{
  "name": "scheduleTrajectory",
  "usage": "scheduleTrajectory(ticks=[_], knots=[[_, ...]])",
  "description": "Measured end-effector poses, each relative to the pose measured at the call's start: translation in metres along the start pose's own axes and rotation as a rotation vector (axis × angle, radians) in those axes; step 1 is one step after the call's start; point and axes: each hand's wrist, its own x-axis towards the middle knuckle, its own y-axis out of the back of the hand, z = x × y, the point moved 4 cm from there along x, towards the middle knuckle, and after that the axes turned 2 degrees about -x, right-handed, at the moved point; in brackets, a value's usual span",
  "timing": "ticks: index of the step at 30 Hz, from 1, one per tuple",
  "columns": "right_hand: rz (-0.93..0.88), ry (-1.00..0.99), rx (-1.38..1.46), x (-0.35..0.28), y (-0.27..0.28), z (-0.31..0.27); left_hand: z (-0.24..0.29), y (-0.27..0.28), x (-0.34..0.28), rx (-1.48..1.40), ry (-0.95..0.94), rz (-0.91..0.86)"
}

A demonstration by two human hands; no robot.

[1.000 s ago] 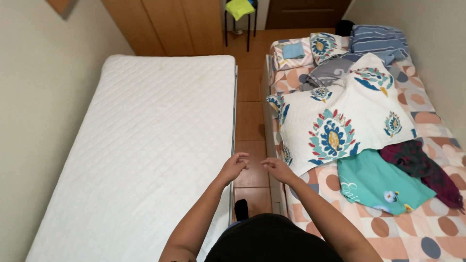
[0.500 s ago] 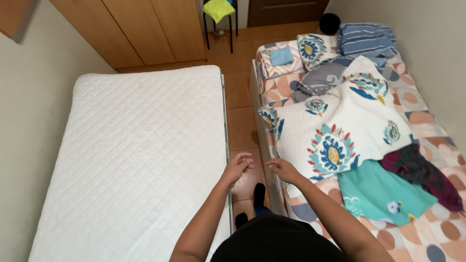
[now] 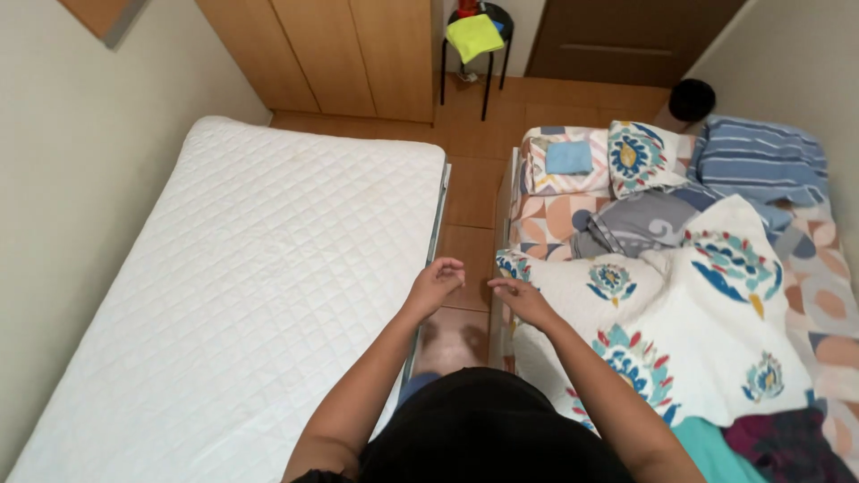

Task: The recorder removes a bed protector and puts a new fitted sheet onto a mattress.

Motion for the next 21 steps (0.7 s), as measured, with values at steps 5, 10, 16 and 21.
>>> scheduleTrajectory(ticks=[5, 10, 16, 21], knots=[[-0.014, -0.075, 0.016, 0.054, 0.039, -0.037, 0.014, 0.006, 0.041, -0.065, -0.053, 0.08], [-0.053, -0.081, 0.195, 0.126, 0.046, -0.061, 0.03, 0.03, 0.101, -0.125, -0.076, 0.144], [-0.196, -0.016, 0.236, 0.238, 0.049, -0.088, 0.057, 0.069, 0.199, -0.24, -0.083, 0.193], [-0.288, -0.107, 0.281, 0.346, 0.068, -0.126, 0.072, 0.122, 0.302, -0.248, -0.156, 0.206]])
